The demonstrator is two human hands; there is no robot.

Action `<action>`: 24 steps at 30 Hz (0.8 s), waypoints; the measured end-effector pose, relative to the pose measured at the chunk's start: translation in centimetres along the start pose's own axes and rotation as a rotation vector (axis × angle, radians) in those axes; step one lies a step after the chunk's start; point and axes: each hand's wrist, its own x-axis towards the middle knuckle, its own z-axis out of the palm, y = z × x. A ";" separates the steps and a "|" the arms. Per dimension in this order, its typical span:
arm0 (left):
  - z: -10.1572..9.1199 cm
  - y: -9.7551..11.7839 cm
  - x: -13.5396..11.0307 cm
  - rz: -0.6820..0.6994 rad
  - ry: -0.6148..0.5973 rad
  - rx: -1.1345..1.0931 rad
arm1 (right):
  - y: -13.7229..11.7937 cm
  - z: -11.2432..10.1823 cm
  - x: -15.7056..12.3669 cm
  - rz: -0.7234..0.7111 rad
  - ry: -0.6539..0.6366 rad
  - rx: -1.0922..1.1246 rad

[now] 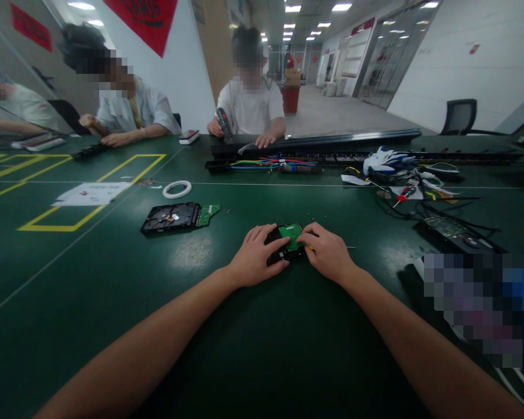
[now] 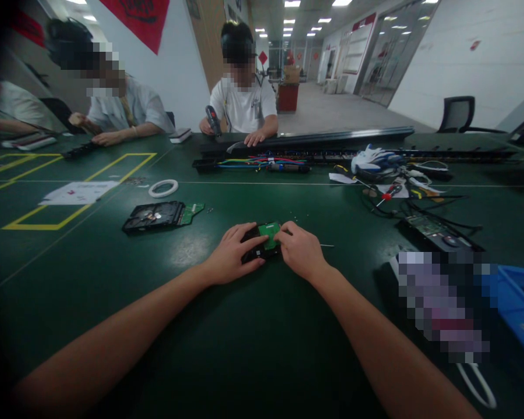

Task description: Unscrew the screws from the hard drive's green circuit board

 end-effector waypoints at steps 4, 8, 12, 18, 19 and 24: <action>-0.1 0.1 0.0 -0.003 -0.003 0.003 | 0.0 0.0 -0.1 -0.011 -0.001 0.020; -0.2 0.1 0.0 -0.001 -0.003 0.000 | 0.0 -0.1 -0.1 -0.010 -0.006 0.019; -0.2 0.1 0.0 -0.003 0.000 -0.012 | -0.1 -0.2 0.0 -0.010 -0.006 0.022; 0.0 -0.1 0.0 -0.005 0.000 -0.009 | -0.2 -0.2 0.0 -0.001 -0.012 0.017; 0.0 -0.1 0.0 -0.003 -0.001 -0.007 | -0.2 -0.1 0.0 -0.003 -0.010 0.019; -0.1 0.1 0.0 -0.005 -0.011 -0.002 | -0.1 -0.2 0.0 0.014 0.059 0.055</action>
